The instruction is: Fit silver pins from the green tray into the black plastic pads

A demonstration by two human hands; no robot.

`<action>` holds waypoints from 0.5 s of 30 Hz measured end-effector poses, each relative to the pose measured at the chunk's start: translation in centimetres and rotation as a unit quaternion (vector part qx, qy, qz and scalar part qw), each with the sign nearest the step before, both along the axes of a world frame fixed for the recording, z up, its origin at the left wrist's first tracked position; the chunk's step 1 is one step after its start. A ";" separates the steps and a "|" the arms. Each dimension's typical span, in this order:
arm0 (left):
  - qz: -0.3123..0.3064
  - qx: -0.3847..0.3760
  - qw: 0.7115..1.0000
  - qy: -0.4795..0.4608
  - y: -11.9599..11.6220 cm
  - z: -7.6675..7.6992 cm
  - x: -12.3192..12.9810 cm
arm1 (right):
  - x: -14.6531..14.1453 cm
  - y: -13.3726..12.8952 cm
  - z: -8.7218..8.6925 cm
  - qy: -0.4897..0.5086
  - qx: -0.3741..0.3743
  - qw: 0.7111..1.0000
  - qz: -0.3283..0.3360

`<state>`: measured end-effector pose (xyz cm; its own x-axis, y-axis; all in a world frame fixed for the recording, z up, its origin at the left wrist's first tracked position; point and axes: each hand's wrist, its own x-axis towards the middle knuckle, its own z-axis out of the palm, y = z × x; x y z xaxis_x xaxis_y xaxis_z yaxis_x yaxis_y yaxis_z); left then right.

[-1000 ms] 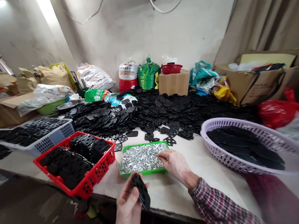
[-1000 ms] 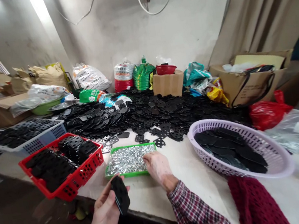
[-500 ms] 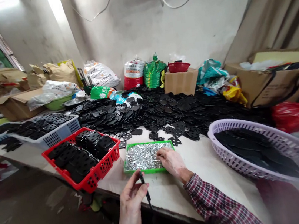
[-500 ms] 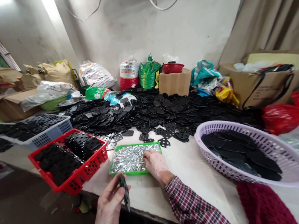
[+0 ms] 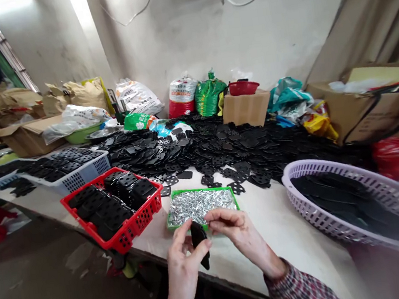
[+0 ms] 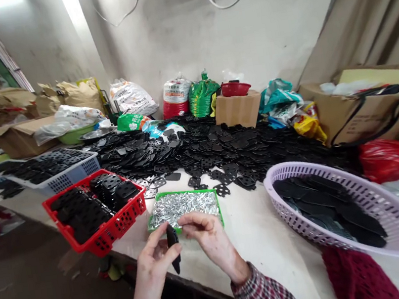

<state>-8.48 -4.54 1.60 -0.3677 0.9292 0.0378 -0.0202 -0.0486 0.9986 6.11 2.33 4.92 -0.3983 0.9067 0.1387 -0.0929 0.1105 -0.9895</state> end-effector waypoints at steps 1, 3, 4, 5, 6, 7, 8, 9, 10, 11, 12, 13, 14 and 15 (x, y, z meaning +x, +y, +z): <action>0.007 0.005 1.000 0.019 0.0 0.1 0.1 | -0.2 -0.5 0.0 0.007 0.005 1.000 -0.014; 0.016 0.014 0.999 0.049 0.0 0.5 0.3 | -0.5 -1.0 -0.1 -0.001 0.030 0.999 -0.039; 0.023 0.018 0.998 0.061 0.0 0.6 0.4 | -0.6 -1.1 -0.2 -0.015 0.050 0.997 -0.049; 0.029 0.022 0.997 0.073 -0.1 0.8 0.5 | -0.6 -1.2 -0.3 -0.036 0.075 0.995 -0.058; 0.035 0.028 0.996 0.082 -0.2 0.9 0.6 | -0.5 -1.3 -0.4 -0.059 0.105 0.990 -0.068; 0.040 0.035 0.995 0.088 -0.3 1.0 0.7 | -0.5 -1.4 -0.4 -0.081 0.139 0.984 -0.078; 0.044 0.042 0.994 0.092 -0.4 1.1 0.7 | -0.4 -1.5 -0.4 -0.101 0.178 0.975 -0.086; 0.047 0.047 0.993 0.096 -0.4 1.2 0.7 | -0.2 -1.6 -0.4 -0.121 0.219 0.964 -0.089; 0.048 0.049 0.993 0.101 -0.5 1.2 0.7 | -0.1 -1.7 -0.3 -0.140 0.258 0.952 -0.088; 0.049 0.048 0.992 0.108 -0.6 1.3 0.7 | 0.1 -1.8 -0.2 -0.157 0.293 0.939 -0.084; 0.049 0.046 0.991 0.115 -0.6 1.3 0.6 | 0.2 -2.0 -0.1 -0.173 0.319 0.929 -0.076; 0.048 0.043 0.991 0.119 -0.6 1.4 0.6 | 0.3 -2.1 0.0 -0.187 0.334 0.921 -0.066; 0.045 0.037 0.991 0.118 -0.7 1.5 0.5 | 0.4 -2.1 0.1 -0.194 0.337 0.920 -0.057; 0.041 0.030 0.993 0.110 -0.7 1.6 0.5 | 0.4 -2.2 0.2 -0.188 0.326 0.925 -0.055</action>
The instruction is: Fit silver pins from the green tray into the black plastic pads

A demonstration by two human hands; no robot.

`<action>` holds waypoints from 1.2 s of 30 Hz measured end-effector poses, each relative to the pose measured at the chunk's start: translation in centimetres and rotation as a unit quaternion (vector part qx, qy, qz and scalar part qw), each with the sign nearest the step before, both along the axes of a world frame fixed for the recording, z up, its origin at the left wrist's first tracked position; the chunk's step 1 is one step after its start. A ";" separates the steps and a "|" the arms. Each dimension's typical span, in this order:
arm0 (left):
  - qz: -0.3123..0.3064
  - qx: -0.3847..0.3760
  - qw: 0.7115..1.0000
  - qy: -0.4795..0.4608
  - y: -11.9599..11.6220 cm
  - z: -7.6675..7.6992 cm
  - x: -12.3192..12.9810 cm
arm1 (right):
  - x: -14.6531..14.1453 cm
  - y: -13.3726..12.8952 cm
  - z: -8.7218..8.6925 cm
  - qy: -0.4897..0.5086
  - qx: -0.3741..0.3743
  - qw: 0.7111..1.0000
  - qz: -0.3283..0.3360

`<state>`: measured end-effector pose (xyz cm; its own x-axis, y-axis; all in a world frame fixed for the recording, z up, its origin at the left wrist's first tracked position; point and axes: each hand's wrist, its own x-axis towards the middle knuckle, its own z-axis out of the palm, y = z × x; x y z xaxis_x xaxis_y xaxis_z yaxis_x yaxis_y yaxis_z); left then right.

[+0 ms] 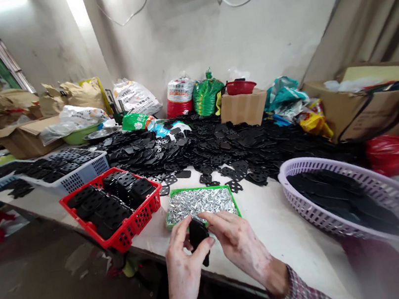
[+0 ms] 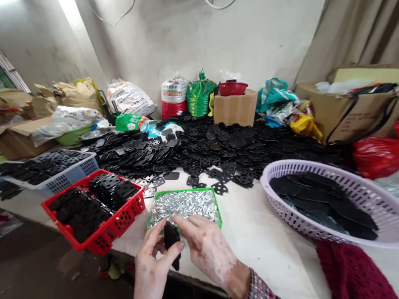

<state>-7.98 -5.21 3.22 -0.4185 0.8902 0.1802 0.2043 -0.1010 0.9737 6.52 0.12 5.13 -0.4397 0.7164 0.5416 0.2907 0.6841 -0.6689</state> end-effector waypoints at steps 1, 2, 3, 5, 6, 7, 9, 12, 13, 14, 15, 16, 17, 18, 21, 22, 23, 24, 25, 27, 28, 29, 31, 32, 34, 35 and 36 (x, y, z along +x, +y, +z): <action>-0.005 -0.008 1.000 -0.012 0.0 0.1 0.0 | 0.0 0.0 0.1 0.024 -0.026 0.999 -0.003; -0.011 -0.015 0.999 -0.028 0.0 0.2 0.0 | 0.0 -0.1 0.2 0.061 -0.066 0.996 -0.006; -0.018 -0.021 0.999 -0.044 0.0 0.3 0.0 | 0.0 -0.1 0.3 0.106 -0.111 0.988 -0.008; -0.034 -0.033 0.996 -0.071 0.0 0.5 0.2 | 0.0 -0.1 0.4 0.178 -0.190 0.965 -0.007; -0.041 -0.039 0.995 -0.080 -0.1 0.5 0.3 | 0.1 -0.1 0.4 0.194 -0.213 0.957 -0.005; -0.045 -0.047 0.994 -0.087 -0.1 0.6 0.5 | 0.1 -0.1 0.4 0.199 -0.220 0.955 -0.002; -0.051 -0.063 0.992 -0.098 -0.2 0.9 0.7 | 0.2 -0.1 0.5 0.191 -0.198 0.961 -0.004; -0.058 -0.074 0.990 -0.106 -0.4 1.4 1.0 | 0.3 -0.1 0.4 0.174 -0.143 0.974 -0.003; -0.062 -0.077 0.989 -0.106 -0.5 1.5 1.0 | 0.3 -0.1 0.4 0.167 -0.121 0.978 -0.004; -0.066 -0.079 0.989 -0.106 -0.5 1.6 1.0 | 0.3 -0.1 0.3 0.158 -0.095 0.983 -0.006; -0.070 -0.080 0.989 -0.106 -0.5 1.6 1.0 | 0.4 -0.1 0.2 0.146 -0.063 0.987 -0.009; -0.072 -0.079 0.988 -0.108 -0.5 1.6 1.0 | 0.4 -0.2 0.1 0.129 -0.027 0.991 -0.010; -0.074 -0.075 0.988 -0.111 -0.5 1.6 1.0 | 0.5 -0.2 -0.1 0.109 0.010 0.994 -0.009; -0.074 -0.071 0.988 -0.117 -0.5 1.6 0.9 | 0.5 -0.3 -0.2 0.087 0.043 0.995 -0.007; -0.075 -0.062 0.988 -0.118 -0.4 1.4 0.7 | 0.9 -0.5 -0.3 0.041 0.110 0.993 0.011; -0.073 -0.058 0.989 -0.113 -0.4 1.4 0.6 | 1.0 -0.6 -0.2 0.034 0.119 0.992 0.020; -0.072 -0.051 0.990 -0.107 -0.3 1.5 0.5 | 1.1 -0.7 -0.1 0.029 0.123 0.992 0.028; -0.072 -0.044 0.991 -0.102 -0.3 1.6 0.4 | 1.2 -0.8 0.0 0.025 0.122 0.992 0.034; -0.073 -0.038 0.992 -0.098 -0.3 1.6 0.3 | 1.2 -0.9 0.2 0.022 0.116 0.992 0.037; -0.077 -0.030 0.992 -0.092 -0.3 1.7 0.1 | 1.2 -1.0 0.5 0.024 0.089 0.995 0.037; -0.081 -0.030 0.992 -0.087 -0.3 1.7 0.0 | 1.0 -1.1 0.6 0.030 0.067 0.997 0.033; -0.083 -0.029 0.993 -0.083 -0.3 1.6 -0.1 | 0.9 -1.1 0.7 0.036 0.039 0.998 0.027; -0.092 -0.027 0.992 -0.085 -0.3 1.5 -0.2 | 0.4 -1.0 0.8 0.047 -0.019 0.998 0.021; -0.098 -0.025 0.991 -0.091 -0.4 1.4 -0.3 | 0.2 -1.0 0.9 0.055 -0.046 0.997 0.021; -0.115 -0.016 0.987 -0.109 -0.5 1.4 -0.5 | -0.2 -0.7 1.1 0.076 -0.108 0.991 0.028; -0.126 -0.011 0.985 -0.118 -0.6 1.6 -0.7 | -0.4 -0.5 1.2 0.084 -0.152 0.984 0.040; -0.138 -0.005 0.982 -0.128 -0.7 1.8 -0.9 | -0.4 -0.2 1.4 0.089 -0.200 0.974 0.055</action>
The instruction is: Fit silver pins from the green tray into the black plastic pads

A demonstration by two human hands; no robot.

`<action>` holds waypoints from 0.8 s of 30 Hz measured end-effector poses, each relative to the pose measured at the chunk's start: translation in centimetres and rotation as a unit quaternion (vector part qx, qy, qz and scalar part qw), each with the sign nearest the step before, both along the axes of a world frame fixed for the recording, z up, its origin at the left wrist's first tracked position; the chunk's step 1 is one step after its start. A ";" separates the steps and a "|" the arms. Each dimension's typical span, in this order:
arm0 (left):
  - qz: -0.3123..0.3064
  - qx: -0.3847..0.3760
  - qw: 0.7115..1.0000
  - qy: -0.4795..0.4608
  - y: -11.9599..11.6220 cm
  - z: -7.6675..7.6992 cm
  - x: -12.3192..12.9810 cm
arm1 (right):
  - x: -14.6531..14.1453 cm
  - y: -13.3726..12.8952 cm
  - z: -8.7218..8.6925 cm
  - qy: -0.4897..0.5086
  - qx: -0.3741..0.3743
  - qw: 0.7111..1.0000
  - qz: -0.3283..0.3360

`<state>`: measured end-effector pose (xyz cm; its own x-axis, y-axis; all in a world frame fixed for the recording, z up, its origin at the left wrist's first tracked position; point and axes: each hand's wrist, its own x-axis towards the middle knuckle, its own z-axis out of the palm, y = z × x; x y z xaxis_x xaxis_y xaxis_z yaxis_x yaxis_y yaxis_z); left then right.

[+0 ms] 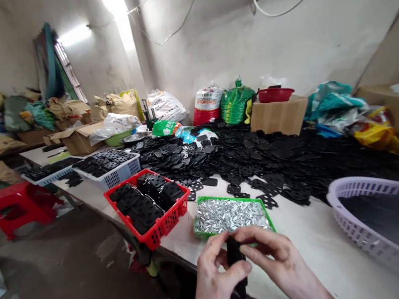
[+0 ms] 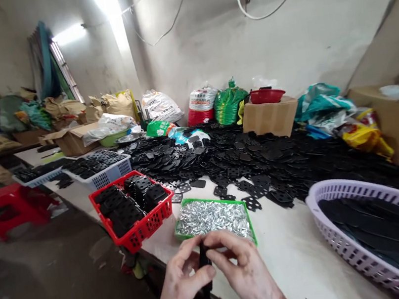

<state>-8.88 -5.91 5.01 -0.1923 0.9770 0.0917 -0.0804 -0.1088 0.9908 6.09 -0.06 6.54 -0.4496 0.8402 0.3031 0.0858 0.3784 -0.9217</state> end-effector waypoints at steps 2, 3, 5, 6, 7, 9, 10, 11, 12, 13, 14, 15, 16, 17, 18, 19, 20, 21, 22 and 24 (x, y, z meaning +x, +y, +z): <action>-0.032 0.010 0.999 -0.029 -0.3 0.6 -0.5 | -0.1 0.6 0.5 -0.001 -0.089 0.995 0.041; -0.050 0.013 0.998 -0.046 -0.5 0.9 -0.8 | -0.1 1.0 0.8 -0.005 -0.119 0.991 0.064; -0.079 0.024 0.994 -0.072 -0.7 1.4 -1.3 | -0.5 1.5 1.6 -0.009 -0.147 0.983 0.106; -0.087 0.028 0.993 -0.078 -0.8 1.6 -1.6 | -0.8 1.6 1.9 -0.009 -0.155 0.980 0.121; -0.087 0.031 0.993 -0.079 -0.9 1.8 -1.9 | -1.1 1.7 2.3 -0.007 -0.163 0.978 0.132; -0.072 0.035 0.994 -0.071 -0.9 2.2 -2.4 | -2.2 1.9 2.9 -0.006 -0.178 0.975 0.135; -0.061 0.038 0.995 -0.067 -1.0 2.4 -2.7 | -2.7 1.9 3.2 -0.006 -0.185 0.974 0.133; -0.050 0.042 0.996 -0.063 -1.0 2.7 -3.1 | -3.3 2.0 3.4 -0.005 -0.190 0.973 0.134; -0.043 0.048 0.996 -0.056 -1.0 3.0 -3.4 | -3.9 2.1 3.6 -0.004 -0.193 0.972 0.137; -0.040 0.053 0.997 -0.046 -0.9 3.4 -3.7 | -4.5 2.2 3.9 -0.001 -0.193 0.971 0.139; -0.038 0.056 0.997 -0.029 -0.9 3.8 -4.1 | -5.1 2.3 4.1 0.002 -0.190 0.972 0.138; -0.035 0.058 0.998 -0.005 -0.8 4.2 -4.4 | -5.6 2.4 4.3 0.006 -0.185 0.973 0.134; -0.029 0.059 0.998 0.024 -0.7 4.5 -4.8 | -6.2 2.6 4.5 0.008 -0.177 0.976 0.129; -0.016 0.059 0.996 0.057 -0.6 4.8 -5.2 | -6.7 2.8 4.6 0.007 -0.164 0.979 0.121; 0.002 0.059 0.994 0.089 -0.4 5.0 -5.6 | -7.2 3.0 4.7 0.005 -0.146 0.983 0.114; 0.022 0.058 0.991 0.120 -0.1 5.1 -6.0 | -7.7 3.2 4.7 -0.001 -0.122 0.987 0.108; 0.043 0.060 0.986 0.147 0.2 5.1 -6.3 | -8.2 3.4 4.8 -0.010 -0.096 0.990 0.104; 0.065 0.064 0.980 0.174 0.6 5.0 -6.7 | -8.8 3.6 4.7 -0.022 -0.069 0.993 0.098; 0.088 0.071 0.974 0.199 0.9 4.9 -7.1 | -9.3 3.8 4.7 -0.036 -0.043 0.995 0.088; 0.126 0.085 0.960 0.237 1.6 4.6 -7.8 | -10.5 4.2 4.7 -0.069 0.003 0.996 0.058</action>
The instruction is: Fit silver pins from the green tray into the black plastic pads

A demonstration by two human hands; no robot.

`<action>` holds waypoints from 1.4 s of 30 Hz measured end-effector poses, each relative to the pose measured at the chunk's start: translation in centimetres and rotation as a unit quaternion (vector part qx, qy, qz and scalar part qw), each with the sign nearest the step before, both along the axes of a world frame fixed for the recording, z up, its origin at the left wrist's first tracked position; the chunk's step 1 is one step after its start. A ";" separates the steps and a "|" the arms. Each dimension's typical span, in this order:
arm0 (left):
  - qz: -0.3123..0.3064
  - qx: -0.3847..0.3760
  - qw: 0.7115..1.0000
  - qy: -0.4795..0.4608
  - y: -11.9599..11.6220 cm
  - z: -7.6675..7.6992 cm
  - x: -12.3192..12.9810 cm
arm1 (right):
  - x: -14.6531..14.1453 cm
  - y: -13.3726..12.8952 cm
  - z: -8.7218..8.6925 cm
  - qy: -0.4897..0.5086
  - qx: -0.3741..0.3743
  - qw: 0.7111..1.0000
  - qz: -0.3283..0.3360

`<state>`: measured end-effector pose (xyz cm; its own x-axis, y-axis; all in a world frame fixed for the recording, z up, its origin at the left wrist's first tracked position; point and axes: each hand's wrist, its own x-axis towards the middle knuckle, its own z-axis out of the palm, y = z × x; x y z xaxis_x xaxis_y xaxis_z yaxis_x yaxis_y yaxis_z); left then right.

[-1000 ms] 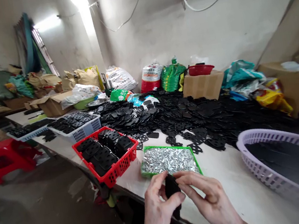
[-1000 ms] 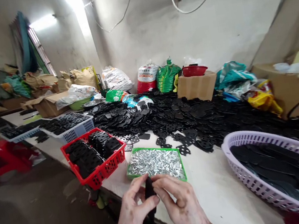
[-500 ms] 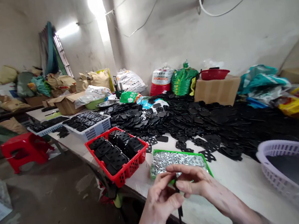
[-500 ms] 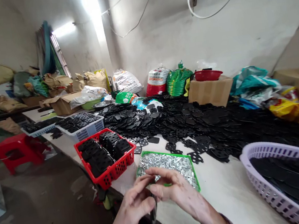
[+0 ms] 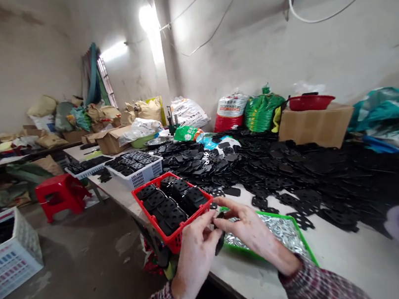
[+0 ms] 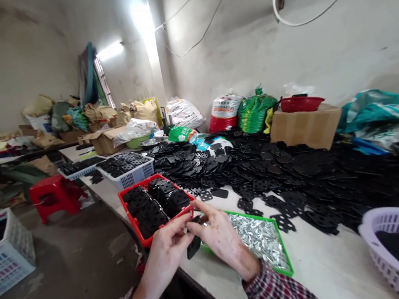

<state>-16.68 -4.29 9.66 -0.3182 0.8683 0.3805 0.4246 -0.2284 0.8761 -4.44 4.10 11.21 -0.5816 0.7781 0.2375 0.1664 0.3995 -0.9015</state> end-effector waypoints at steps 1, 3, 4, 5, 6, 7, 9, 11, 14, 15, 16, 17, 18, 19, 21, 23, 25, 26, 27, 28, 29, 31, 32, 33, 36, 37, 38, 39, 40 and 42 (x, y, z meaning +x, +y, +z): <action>0.014 0.008 1.000 0.011 0.3 -0.1 -0.3 | -0.7 0.2 0.0 -0.016 0.022 0.999 -0.018; 0.035 0.017 0.999 0.015 0.9 0.0 -1.1 | -2.0 0.5 0.3 -0.039 0.069 0.996 -0.044; 0.045 0.021 0.999 0.013 1.1 0.1 -1.6 | -2.6 0.7 0.4 -0.046 0.093 0.993 -0.047; 0.055 0.025 0.998 0.010 1.4 0.2 -2.1 | -3.2 1.0 0.7 -0.050 0.116 0.991 -0.046; 0.066 0.026 0.998 0.004 1.8 0.4 -2.8 | -3.7 1.2 0.9 -0.050 0.137 0.988 -0.043; 0.074 0.024 0.997 -0.005 2.2 0.6 -3.7 | -4.0 1.4 1.1 -0.048 0.153 0.986 -0.041; 0.090 0.015 0.995 -0.033 3.4 0.9 -5.9 | -4.1 1.7 1.4 -0.031 0.169 0.984 -0.044; 0.112 0.001 0.991 -0.070 4.9 1.0 -8.5 | -3.4 1.8 1.4 0.000 0.160 0.986 -0.050; 0.160 -0.011 0.980 -0.119 7.6 0.8 -12.5 | -1.4 1.6 0.9 0.054 0.122 0.990 -0.053; 0.175 -0.017 0.975 -0.133 8.5 0.6 -13.6 | -0.6 1.4 0.6 0.067 0.107 0.991 -0.055; 0.188 -0.026 0.971 -0.145 9.4 0.5 -14.6 | 0.3 1.3 0.3 0.075 0.092 0.991 -0.057; 0.198 -0.035 0.967 -0.154 10.3 0.3 -15.3 | 1.1 1.1 -0.1 0.079 0.079 0.992 -0.061; 0.206 -0.044 0.964 -0.162 11.1 0.2 -15.9 | 1.9 1.1 -0.5 0.080 0.068 0.992 -0.065; 0.212 -0.052 0.961 -0.168 11.9 0.1 -16.4 | 2.7 1.1 -1.0 0.077 0.059 0.993 -0.070; 0.218 -0.068 0.958 -0.171 13.4 -0.1 -16.8 | 4.2 1.4 -2.1 0.067 0.051 0.993 -0.081; 0.219 -0.082 0.958 -0.166 14.6 -0.3 -17.0 | 5.6 1.8 -3.5 0.059 0.046 0.993 -0.092; 0.217 -0.097 0.959 -0.156 15.6 -0.5 -17.0 | 6.7 2.2 -4.9 0.053 0.043 0.993 -0.097; 0.217 -0.105 0.959 -0.151 15.9 -0.5 -17.0 | 7.2 2.4 -5.5 0.051 0.041 0.993 -0.099; 0.216 -0.112 0.959 -0.145 16.1 -0.6 -17.0 | 7.6 2.6 -6.1 0.049 0.037 0.993 -0.100; 0.217 -0.119 0.959 -0.139 16.3 -0.7 -17.1 | 7.9 2.6 -6.7 0.046 0.032 0.993 -0.101; 0.218 -0.126 0.959 -0.132 16.4 -0.8 -17.1 | 8.2 2.7 -7.1 0.042 0.026 0.994 -0.101; 0.220 -0.142 0.958 -0.117 16.5 -0.8 -17.1 | 8.6 2.6 -7.5 0.038 0.016 0.994 -0.103; 0.221 -0.151 0.957 -0.108 16.4 -0.8 -17.0 | 8.7 2.5 -7.6 0.039 0.012 0.994 -0.105; 0.221 -0.160 0.957 -0.100 16.4 -0.8 -17.0 | 8.8 2.4 -7.6 0.044 0.008 0.993 -0.109; 0.221 -0.181 0.956 -0.074 16.2 -0.7 -16.9 | 9.1 2.0 -7.4 0.068 -0.006 0.988 -0.135; 0.221 -0.186 0.955 -0.066 16.1 -0.6 -16.8 | 9.2 1.9 -7.4 0.073 -0.011 0.987 -0.145; 0.222 -0.190 0.955 -0.057 16.1 -0.6 -16.7 | 9.4 1.8 -7.3 0.073 -0.016 0.986 -0.150; 0.224 -0.194 0.954 -0.049 16.0 -0.5 -16.7 | 9.7 1.8 -7.4 0.071 -0.020 0.986 -0.151; 0.225 -0.198 0.953 -0.040 16.0 -0.5 -16.7 | 9.9 1.8 -7.4 0.069 -0.022 0.986 -0.151; 0.228 -0.208 0.951 -0.023 15.8 -0.3 -16.6 | 10.6 1.6 -7.5 0.074 -0.022 0.986 -0.149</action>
<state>-33.28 11.54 9.36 -0.7059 0.7082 0.0104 0.3547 0.3407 0.8707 6.12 5.72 3.69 -0.2869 0.9207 0.2645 0.1355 0.3123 -0.9403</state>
